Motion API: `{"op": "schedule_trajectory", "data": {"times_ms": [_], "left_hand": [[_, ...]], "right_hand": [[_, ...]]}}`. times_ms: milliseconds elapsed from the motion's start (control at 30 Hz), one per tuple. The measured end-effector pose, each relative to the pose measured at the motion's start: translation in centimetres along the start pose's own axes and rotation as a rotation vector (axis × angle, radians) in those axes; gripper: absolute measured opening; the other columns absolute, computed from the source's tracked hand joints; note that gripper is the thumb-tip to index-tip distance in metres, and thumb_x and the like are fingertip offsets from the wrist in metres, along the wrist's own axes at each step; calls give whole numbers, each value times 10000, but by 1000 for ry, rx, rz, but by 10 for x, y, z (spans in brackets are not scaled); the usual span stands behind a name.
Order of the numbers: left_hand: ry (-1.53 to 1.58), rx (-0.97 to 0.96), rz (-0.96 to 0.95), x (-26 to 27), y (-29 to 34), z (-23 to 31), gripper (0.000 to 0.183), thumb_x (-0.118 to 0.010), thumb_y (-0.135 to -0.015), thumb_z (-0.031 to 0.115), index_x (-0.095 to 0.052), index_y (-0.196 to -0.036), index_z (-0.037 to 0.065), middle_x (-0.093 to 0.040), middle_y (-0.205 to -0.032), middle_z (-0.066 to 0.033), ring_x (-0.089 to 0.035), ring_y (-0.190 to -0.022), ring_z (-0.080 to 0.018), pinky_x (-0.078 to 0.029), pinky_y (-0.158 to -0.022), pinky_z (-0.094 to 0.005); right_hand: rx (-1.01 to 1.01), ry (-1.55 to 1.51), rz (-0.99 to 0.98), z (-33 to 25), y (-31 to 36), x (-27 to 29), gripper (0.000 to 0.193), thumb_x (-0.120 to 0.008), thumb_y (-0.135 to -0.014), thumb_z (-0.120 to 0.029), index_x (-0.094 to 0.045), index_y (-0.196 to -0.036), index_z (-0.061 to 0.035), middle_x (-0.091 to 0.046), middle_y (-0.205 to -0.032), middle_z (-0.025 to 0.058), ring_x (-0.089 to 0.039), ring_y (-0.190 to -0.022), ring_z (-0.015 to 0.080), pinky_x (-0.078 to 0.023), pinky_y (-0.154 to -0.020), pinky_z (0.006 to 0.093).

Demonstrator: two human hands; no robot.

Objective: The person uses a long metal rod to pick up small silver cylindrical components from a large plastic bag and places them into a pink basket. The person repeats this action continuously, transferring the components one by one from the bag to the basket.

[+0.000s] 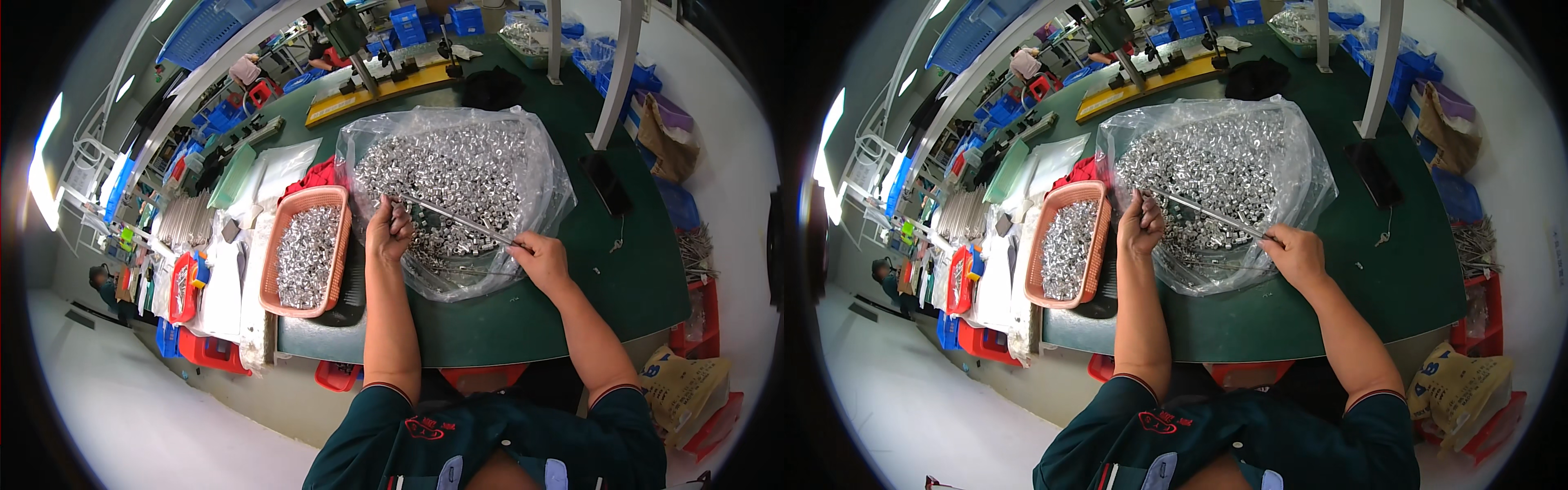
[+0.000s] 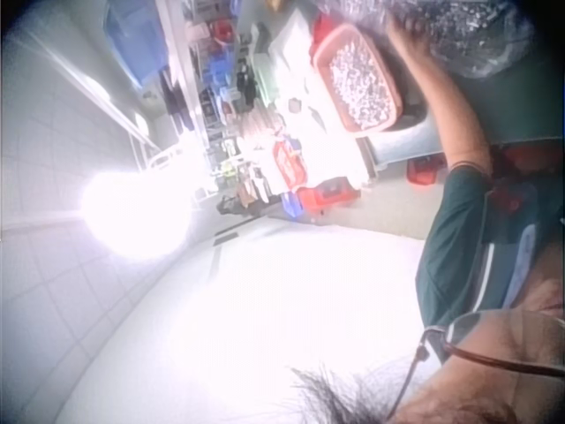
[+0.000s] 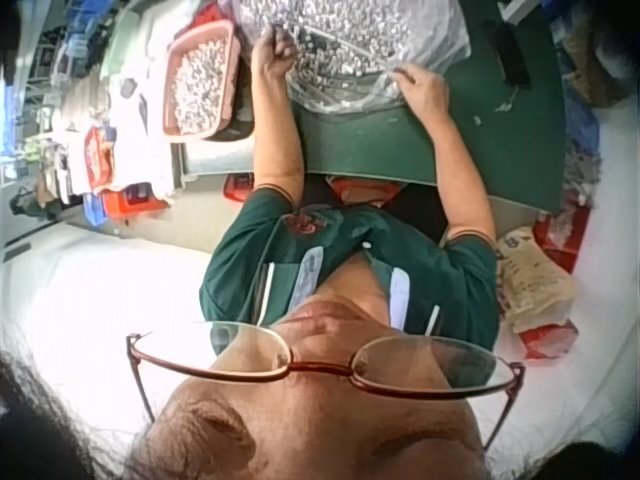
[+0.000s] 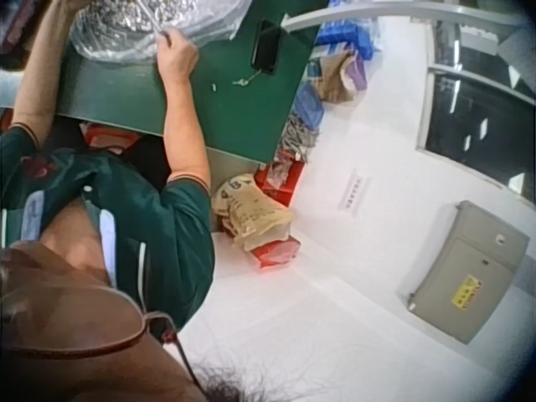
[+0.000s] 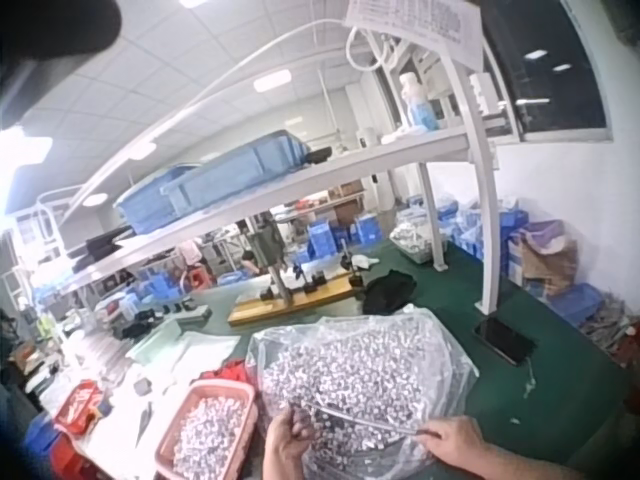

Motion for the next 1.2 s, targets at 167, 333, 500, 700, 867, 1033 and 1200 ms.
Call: {"op": "schedule_trajectory", "data": {"times_ms": [167,333,500,700,867,1033,1200], "left_hand": [[180,-5,-71,3,-3,-3,233,-519,-940,290,-557,-946,60,-429,-628,18,-274,-445,-54,-184,-401,-207],[242,38,-77,6,-5,-2,194,-547,-928,249,-564,-968,60,-444,-628,24,-289,-442,-57,-194,-408,-214],[229,68,-146,2,-2,-4,148,-499,-940,159,-556,-972,26,-423,-622,24,-270,-442,-54,-185,-400,-210],[36,85,-70,-1,-1,-4,146,-509,-941,191,-570,-933,58,-423,-582,34,-263,-417,-51,-180,-398,-207],[-103,87,-4,5,-1,1,152,-519,-935,223,-554,-917,76,-443,-579,24,-278,-407,-61,-202,-389,-218],[-30,-55,29,-10,-4,-11,175,-505,-942,235,-552,-882,78,-444,-574,21,-274,-392,-65,-203,-381,-218],[-182,-4,-22,-8,-1,-3,207,-488,-952,263,-549,-920,67,-456,-584,1,-279,-392,-72,-217,-379,-220]], "right_hand": [[-20,-17,-35,-3,0,0,170,-726,-744,-167,-669,-846,-44,-630,-635,66,-584,-550,114,-430,-519,260],[-4,-10,-34,-2,1,-1,168,-725,-744,-165,-668,-843,-42,-629,-637,68,-583,-549,121,-432,-523,265],[5,-6,-51,-4,1,-1,172,-719,-746,-172,-663,-838,-38,-620,-631,74,-576,-542,129,-429,-522,269],[24,5,-52,-7,1,1,161,-713,-743,-173,-660,-824,-44,-606,-624,81,-573,-532,144,-424,-515,277],[82,47,-29,-11,1,3,152,-711,-743,-171,-660,-820,-50,-608,-635,90,-585,-536,175,-431,-514,290],[60,51,2,-7,2,2,146,-707,-748,-180,-662,-818,-60,-610,-642,98,-596,-545,199,-436,-513,302],[58,50,-6,-7,2,1,158,-711,-748,-188,-663,-823,-57,-607,-634,97,-592,-539,194,-433,-510,300]]}}
Point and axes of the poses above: each hand's wrist, its own y-axis away from the middle knuckle, its own x-axis out of the back of the hand, z = x × y, the point moved 5 cm from there along -y, towards the middle knuckle
